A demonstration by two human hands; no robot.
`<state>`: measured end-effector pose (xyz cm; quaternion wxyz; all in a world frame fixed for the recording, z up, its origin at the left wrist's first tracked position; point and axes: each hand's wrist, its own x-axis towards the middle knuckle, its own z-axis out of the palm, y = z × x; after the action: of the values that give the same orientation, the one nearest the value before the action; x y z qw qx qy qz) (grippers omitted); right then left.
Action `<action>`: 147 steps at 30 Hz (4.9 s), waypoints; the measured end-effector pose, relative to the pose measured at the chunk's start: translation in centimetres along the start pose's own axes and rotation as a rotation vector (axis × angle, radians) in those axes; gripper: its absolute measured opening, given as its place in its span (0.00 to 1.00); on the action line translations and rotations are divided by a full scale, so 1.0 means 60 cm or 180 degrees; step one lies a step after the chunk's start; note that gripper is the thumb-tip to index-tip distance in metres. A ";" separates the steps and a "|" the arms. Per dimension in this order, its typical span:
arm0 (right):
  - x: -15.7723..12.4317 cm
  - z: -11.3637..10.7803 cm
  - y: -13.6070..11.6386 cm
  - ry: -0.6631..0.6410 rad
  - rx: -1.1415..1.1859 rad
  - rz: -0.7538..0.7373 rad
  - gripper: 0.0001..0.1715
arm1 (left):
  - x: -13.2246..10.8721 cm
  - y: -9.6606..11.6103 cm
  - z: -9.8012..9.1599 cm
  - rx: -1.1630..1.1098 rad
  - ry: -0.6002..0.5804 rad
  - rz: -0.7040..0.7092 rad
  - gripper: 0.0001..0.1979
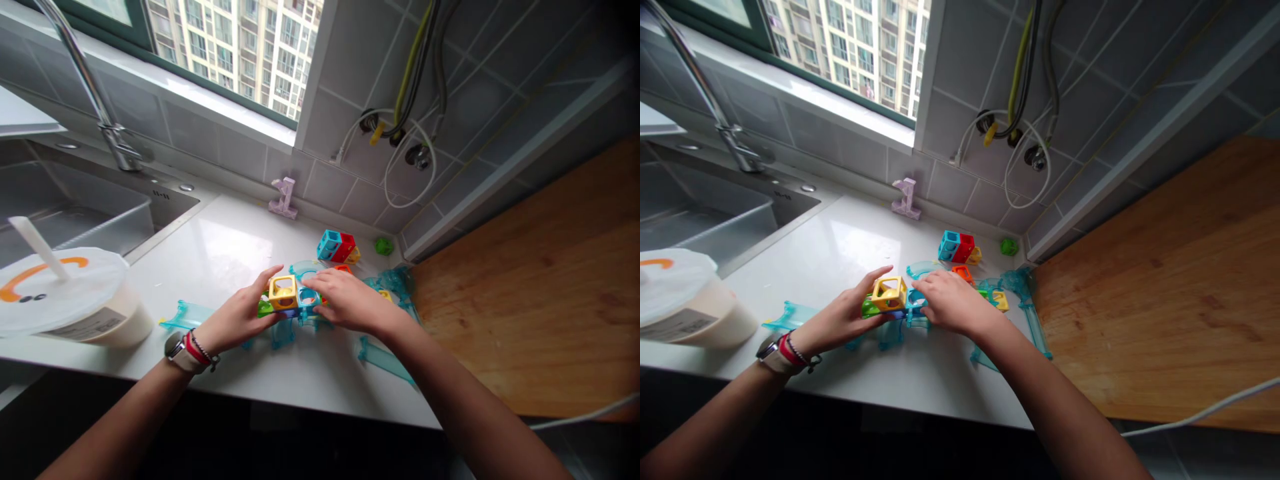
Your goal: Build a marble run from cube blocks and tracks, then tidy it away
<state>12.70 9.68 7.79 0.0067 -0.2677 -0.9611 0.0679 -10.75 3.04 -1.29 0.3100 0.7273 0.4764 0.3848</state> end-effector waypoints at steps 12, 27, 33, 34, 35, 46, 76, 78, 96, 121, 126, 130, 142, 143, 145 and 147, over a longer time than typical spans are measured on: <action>-0.006 0.009 0.011 0.0033 0.0365 0.0061 0.26 | -0.005 -0.013 -0.006 -0.0323 0.0134 -0.0078 0.37; -0.010 0.011 0.015 0.0890 0.0992 0.0103 0.27 | -0.007 -0.021 -0.008 -0.0567 0.0859 -0.0297 0.39; 0.000 -0.004 0.021 0.1016 0.1083 0.0199 0.25 | -0.008 -0.028 -0.007 -0.0783 0.1000 -0.0387 0.44; 0.001 -0.005 0.025 0.1017 0.1128 0.0205 0.25 | -0.009 -0.030 -0.007 -0.0779 0.1038 -0.0376 0.43; 0.001 -0.006 0.030 0.1038 0.1210 0.0229 0.25 | -0.009 -0.032 -0.006 -0.0768 0.1094 -0.0357 0.43; -0.011 -0.011 0.064 0.1030 0.2371 0.0633 0.39 | 0.007 -0.043 -0.011 0.0971 0.1180 -0.0515 0.41; -0.121 0.076 -0.002 0.2157 0.0462 0.1222 0.34 | 0.064 0.036 0.033 -0.0691 -0.0166 -0.0216 0.24; -0.137 0.093 0.012 0.1968 0.0427 0.1311 0.38 | 0.070 0.039 0.035 -0.0841 -0.0371 -0.0280 0.25; -0.139 0.091 0.043 0.1716 0.0301 0.1188 0.33 | 0.070 0.033 0.046 -0.0530 -0.0506 -0.0433 0.31; -0.133 0.088 0.042 0.1666 0.0406 0.1186 0.33 | 0.069 0.036 0.041 -0.0095 -0.0284 -0.0078 0.27; -0.134 0.084 0.041 0.1640 0.0369 0.1231 0.32 | 0.060 0.043 0.031 0.0133 -0.0090 -0.0214 0.23; -0.134 0.081 0.040 0.1619 0.0362 0.1216 0.31 | 0.051 0.043 0.036 -0.0700 0.0178 -0.0439 0.26; -0.132 0.084 0.041 0.1570 0.0326 0.1249 0.32 | 0.060 0.037 0.062 -0.1593 -0.0293 -0.0589 0.24; -0.132 0.085 0.041 0.1569 0.0329 0.1248 0.32 | 0.059 0.035 0.064 -0.1679 -0.0300 -0.0628 0.24; -0.132 0.085 0.042 0.1564 0.0342 0.1247 0.32 | 0.059 0.033 0.068 -0.1880 -0.0324 -0.0712 0.24; -0.132 0.085 0.043 0.1564 0.0348 0.1246 0.32 | 0.059 0.032 0.070 -0.2060 -0.0288 -0.0792 0.24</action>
<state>20.52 7.13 2.56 0.2398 -0.4552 -0.8559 0.0528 -5.40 5.31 -0.95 0.5898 0.5440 0.4006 0.4425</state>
